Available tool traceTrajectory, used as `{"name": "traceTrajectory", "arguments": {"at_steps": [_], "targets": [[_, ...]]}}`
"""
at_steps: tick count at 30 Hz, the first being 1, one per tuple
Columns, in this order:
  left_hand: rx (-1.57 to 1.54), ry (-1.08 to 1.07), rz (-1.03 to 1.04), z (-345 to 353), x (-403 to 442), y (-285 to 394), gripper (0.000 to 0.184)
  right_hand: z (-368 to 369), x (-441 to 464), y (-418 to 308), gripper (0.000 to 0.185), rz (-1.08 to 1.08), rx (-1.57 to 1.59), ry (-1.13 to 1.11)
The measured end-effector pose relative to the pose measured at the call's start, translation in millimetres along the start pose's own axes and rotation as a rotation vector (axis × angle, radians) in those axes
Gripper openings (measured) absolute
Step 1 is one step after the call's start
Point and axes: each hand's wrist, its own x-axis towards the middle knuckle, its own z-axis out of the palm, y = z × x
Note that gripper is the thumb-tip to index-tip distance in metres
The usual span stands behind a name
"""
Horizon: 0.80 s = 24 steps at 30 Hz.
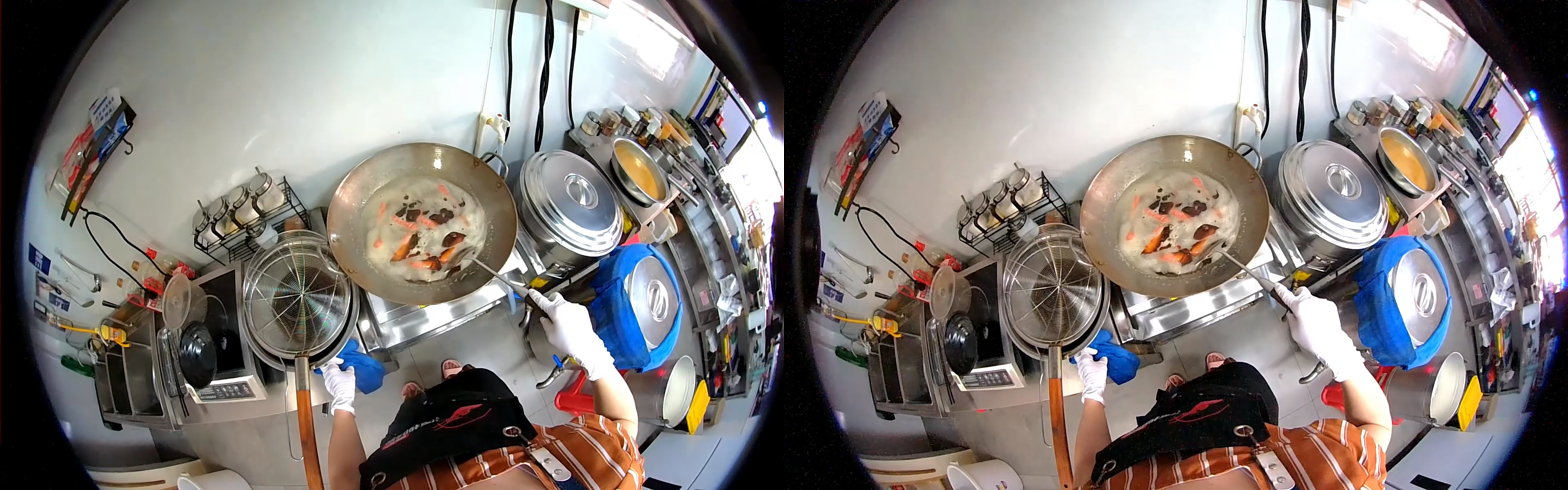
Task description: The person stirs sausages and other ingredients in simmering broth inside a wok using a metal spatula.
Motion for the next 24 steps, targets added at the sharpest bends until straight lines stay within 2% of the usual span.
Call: {"name": "traceTrajectory", "arguments": {"at_steps": [4, 12, 18, 20, 24], "targets": [[0.038, -0.019, 0.047, -4.7, -0.7, 3.4, 0.036, -3.4, 0.9, -6.8, 0.061, 0.042, 0.038, -0.045], [0.054, -0.015, 0.035, -3.1, -1.2, 1.5, 0.036, 31.0, 22.5, -19.0, 0.055, -0.048, -0.082, -0.052], [0.034, -0.046, -0.031, -6.7, -1.5, 8.3, 0.035, 61.1, 69.3, -47.4, 0.056, -0.103, 0.081, -0.069], [0.016, -0.044, -0.018, -4.4, -0.3, 4.3, 0.034, 81.3, 91.1, -55.1, 0.055, -0.14, 0.133, 0.043], [0.011, -0.022, -0.008, -3.9, -1.3, 6.6, 0.034, 86.9, 124.4, -64.6, 0.053, -0.119, 0.137, 0.075]]}}
